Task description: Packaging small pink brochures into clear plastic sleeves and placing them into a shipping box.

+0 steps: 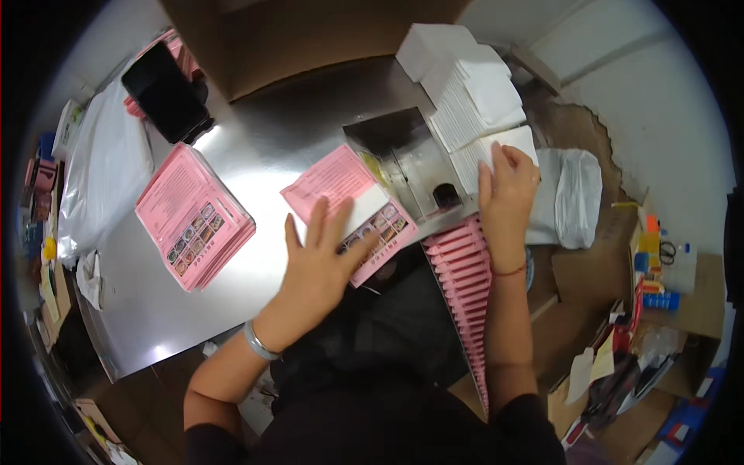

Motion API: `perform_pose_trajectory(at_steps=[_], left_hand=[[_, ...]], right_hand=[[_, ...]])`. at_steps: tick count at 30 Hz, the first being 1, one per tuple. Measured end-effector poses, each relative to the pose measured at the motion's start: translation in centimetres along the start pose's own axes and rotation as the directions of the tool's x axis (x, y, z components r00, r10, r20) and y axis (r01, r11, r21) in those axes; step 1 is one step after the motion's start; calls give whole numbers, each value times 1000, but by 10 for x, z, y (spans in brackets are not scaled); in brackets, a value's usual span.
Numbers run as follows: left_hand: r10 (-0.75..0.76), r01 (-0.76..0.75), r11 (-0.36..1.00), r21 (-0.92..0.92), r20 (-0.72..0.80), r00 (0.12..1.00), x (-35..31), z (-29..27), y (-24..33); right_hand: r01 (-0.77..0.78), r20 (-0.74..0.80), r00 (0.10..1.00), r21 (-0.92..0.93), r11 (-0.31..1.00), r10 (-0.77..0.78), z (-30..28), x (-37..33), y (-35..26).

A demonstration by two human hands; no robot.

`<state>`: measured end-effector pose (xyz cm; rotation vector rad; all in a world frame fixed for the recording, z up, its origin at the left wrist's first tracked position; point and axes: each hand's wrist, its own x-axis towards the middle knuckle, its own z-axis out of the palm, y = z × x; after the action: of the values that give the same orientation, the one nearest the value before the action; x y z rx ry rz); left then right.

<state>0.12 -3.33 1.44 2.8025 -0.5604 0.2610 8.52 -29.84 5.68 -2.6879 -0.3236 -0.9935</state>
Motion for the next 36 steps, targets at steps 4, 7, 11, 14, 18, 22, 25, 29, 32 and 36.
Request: perform_pose_trajectory(at_steps=[4, 7, 11, 14, 18, 22, 25, 29, 32, 36], left_hand=[[19, -15, 994, 111, -36, 999, 42, -8, -11], [34, -36, 995, 94, 14, 999, 48, -15, -14], [-135, 144, 990, -14, 268, 954, 23, -25, 0], [0, 24, 989, -144, 162, 987, 12, -12, -6], [-17, 28, 948, -316, 37, 999, 16, -12, -27], [168, -164, 848, -504, -37, 985, 35, -10, 8], [71, 72, 665, -743, 159, 985, 26, -34, 14], [-445, 464, 850, 247, -134, 886, -13, -34, -48], [-368, 367, 904, 221, -36, 929, -45, -40, -84], [-389, 384, 921, -62, -159, 908, -32, -53, -97]], right_hand=[[24, 75, 997, 32, 999, -27, 0, -1, -6], [2, 117, 993, 113, 994, -15, -8, 4, 1], [49, 122, 990, 141, 989, -67, -14, 10, 28], [235, 21, 967, 328, 915, -256, -14, -22, -34], [331, 298, 825, 436, 837, -481, 0, -69, -104], [216, 462, 829, 255, 942, -315, 53, -28, -92], [101, 603, 781, 132, 986, -161, 78, 6, -77], [-113, 226, 973, 297, 948, 45, 29, -1, -61], [-37, -131, 991, 20, 999, 40, -4, 2, -26], [-2, 16, 1000, -79, 997, 3, 12, -8, -15]])
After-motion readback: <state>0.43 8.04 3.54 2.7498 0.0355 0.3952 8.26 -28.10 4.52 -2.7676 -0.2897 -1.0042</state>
